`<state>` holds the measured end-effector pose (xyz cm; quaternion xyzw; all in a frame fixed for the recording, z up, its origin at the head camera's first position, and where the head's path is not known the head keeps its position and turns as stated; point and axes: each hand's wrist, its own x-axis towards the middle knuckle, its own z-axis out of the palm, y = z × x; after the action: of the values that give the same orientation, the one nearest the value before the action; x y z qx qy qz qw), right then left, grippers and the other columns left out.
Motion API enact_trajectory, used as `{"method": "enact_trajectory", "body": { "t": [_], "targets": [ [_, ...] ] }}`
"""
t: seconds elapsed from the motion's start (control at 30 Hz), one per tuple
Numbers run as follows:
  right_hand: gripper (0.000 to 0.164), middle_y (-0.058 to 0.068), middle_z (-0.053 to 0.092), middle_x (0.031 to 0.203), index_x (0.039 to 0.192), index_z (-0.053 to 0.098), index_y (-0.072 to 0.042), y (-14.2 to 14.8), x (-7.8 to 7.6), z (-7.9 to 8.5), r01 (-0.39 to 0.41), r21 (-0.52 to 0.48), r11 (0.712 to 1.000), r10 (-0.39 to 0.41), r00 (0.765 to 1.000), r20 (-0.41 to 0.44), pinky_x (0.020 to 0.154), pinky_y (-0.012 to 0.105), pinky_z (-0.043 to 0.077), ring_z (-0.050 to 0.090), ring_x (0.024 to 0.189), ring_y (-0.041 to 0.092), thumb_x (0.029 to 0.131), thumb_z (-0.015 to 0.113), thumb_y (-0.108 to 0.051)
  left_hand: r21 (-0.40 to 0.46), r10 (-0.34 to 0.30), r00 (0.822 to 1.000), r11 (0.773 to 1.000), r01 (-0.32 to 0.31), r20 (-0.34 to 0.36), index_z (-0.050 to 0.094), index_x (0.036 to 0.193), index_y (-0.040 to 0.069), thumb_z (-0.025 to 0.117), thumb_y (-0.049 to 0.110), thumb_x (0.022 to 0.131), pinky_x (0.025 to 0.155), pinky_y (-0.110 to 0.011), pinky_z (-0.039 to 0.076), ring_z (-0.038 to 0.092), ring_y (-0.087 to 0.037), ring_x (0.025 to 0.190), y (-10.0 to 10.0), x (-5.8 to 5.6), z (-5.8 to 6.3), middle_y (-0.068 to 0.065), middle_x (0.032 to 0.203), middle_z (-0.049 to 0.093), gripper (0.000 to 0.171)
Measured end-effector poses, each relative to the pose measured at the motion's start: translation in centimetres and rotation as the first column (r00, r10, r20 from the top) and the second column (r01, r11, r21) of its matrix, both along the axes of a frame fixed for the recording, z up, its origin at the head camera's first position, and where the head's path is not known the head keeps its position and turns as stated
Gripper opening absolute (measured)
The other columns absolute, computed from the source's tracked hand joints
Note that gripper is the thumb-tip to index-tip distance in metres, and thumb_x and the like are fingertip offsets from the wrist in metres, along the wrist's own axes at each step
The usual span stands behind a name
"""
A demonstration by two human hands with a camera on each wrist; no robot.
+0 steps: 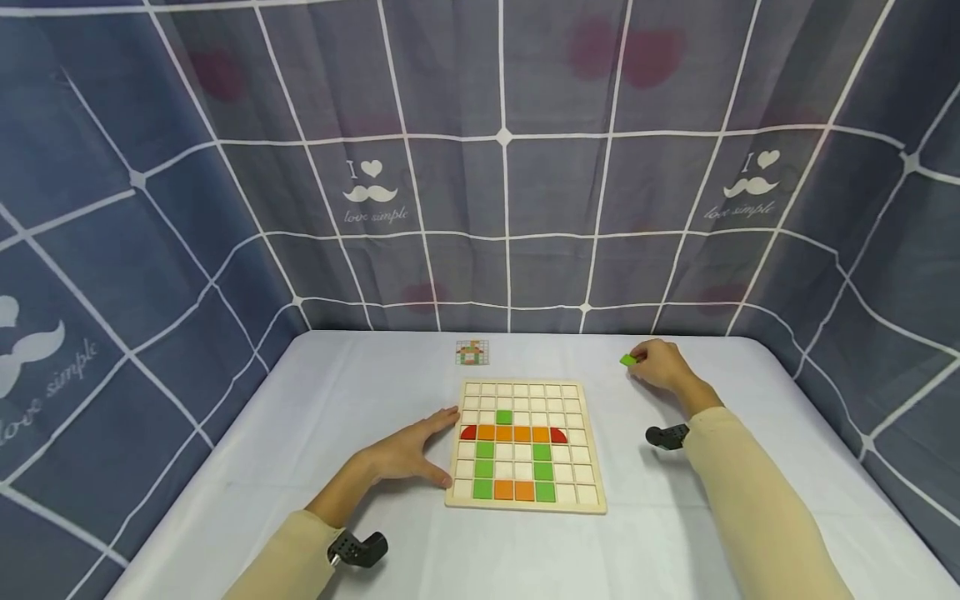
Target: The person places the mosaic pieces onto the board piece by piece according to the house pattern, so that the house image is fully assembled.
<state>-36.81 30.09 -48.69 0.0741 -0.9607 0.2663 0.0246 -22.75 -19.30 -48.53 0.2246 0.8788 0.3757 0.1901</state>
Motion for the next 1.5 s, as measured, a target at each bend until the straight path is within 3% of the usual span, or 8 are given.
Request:
{"method": "enact_trajectory", "body": {
  "t": [0.17, 0.33, 0.63, 0.93, 1.1, 1.5],
  "targets": [
    [0.037, 0.014, 0.07, 0.095, 0.114, 0.071, 0.011, -0.1, 0.3, 0.2, -0.012, -0.023, 1.0, 0.012, 1.0, 0.012, 0.083, 0.045, 0.051, 0.062, 0.088, 0.028, 0.084, 0.073, -0.011, -0.001, 0.004, 1.0, 1.0, -0.004, 0.001, 0.034, 0.163, 0.013, 0.096, 0.03, 0.07, 0.123, -0.057, 0.013, 0.014, -0.03, 0.156, 0.0, 0.0, 0.1, -0.001, 0.17, 0.022, 0.113],
    [0.032, 0.007, 0.069, 0.088, 0.109, 0.073, 0.009, -1.0, 0.4, 0.9, -0.102, -0.051, 0.993, 0.098, 0.993, -0.072, 0.075, 0.038, 0.049, 0.06, 0.082, 0.023, 0.081, 0.073, -0.007, 0.003, 0.013, 1.0, 1.0, -0.013, 0.006, 0.034, 0.163, 0.013, 0.096, 0.03, 0.07, 0.122, -0.059, 0.012, 0.013, -0.032, 0.156, 0.1, 0.0, 0.2, -0.001, 0.17, 0.023, 0.113],
    [0.026, 0.001, 0.069, 0.083, 0.102, 0.077, 0.004, -4.7, 0.9, 2.1, -0.284, -0.058, 0.957, 0.27, 0.946, -0.177, 0.073, 0.035, 0.053, 0.061, 0.078, 0.016, 0.077, 0.076, -0.004, -0.005, 0.018, 1.0, 1.0, -0.018, 0.012, 0.034, 0.163, 0.015, 0.097, 0.03, 0.07, 0.123, -0.058, 0.013, 0.014, -0.03, 0.156, 0.1, 0.1, 0.0, 0.0, 0.17, 0.023, 0.113],
    [0.024, -0.003, 0.069, 0.082, 0.1, 0.079, -0.001, -8.4, 2.6, 3.2, -0.402, -0.053, 0.914, 0.387, 0.904, -0.181, 0.072, 0.033, 0.053, 0.061, 0.076, 0.013, 0.077, 0.076, -0.007, 0.002, 0.004, 1.0, 1.0, -0.004, 0.009, 0.034, 0.163, 0.014, 0.097, 0.03, 0.069, 0.123, -0.058, 0.013, 0.014, -0.03, 0.156, 0.0, -0.1, -0.1, 0.001, 0.17, 0.023, 0.114],
    [0.026, -0.002, 0.072, 0.09, 0.105, 0.079, -0.003, -10.1, 3.3, 3.4, -0.454, -0.081, 0.887, 0.439, 0.886, -0.149, 0.075, 0.033, 0.056, 0.064, 0.081, 0.013, 0.079, 0.076, -0.006, 0.0, 0.013, 1.0, 1.0, -0.013, 0.007, 0.034, 0.163, 0.014, 0.097, 0.03, 0.069, 0.123, -0.058, 0.013, 0.013, -0.029, 0.156, -0.1, -0.1, -0.2, 0.001, 0.17, 0.023, 0.114],
    [0.024, -0.004, 0.071, 0.091, 0.101, 0.078, -0.004, -14.2, 5.8, 2.7, -0.631, -0.073, 0.772, 0.623, 0.775, -0.111, 0.072, 0.029, 0.057, 0.062, 0.079, 0.01, 0.079, 0.071, -0.003, 0.012, 0.012, 1.0, 1.0, -0.012, 0.01, 0.034, 0.163, 0.013, 0.097, 0.029, 0.07, 0.122, -0.059, 0.012, 0.013, -0.032, 0.156, 0.0, 0.0, -0.2, -0.001, 0.17, 0.023, 0.114]
  ]
}}
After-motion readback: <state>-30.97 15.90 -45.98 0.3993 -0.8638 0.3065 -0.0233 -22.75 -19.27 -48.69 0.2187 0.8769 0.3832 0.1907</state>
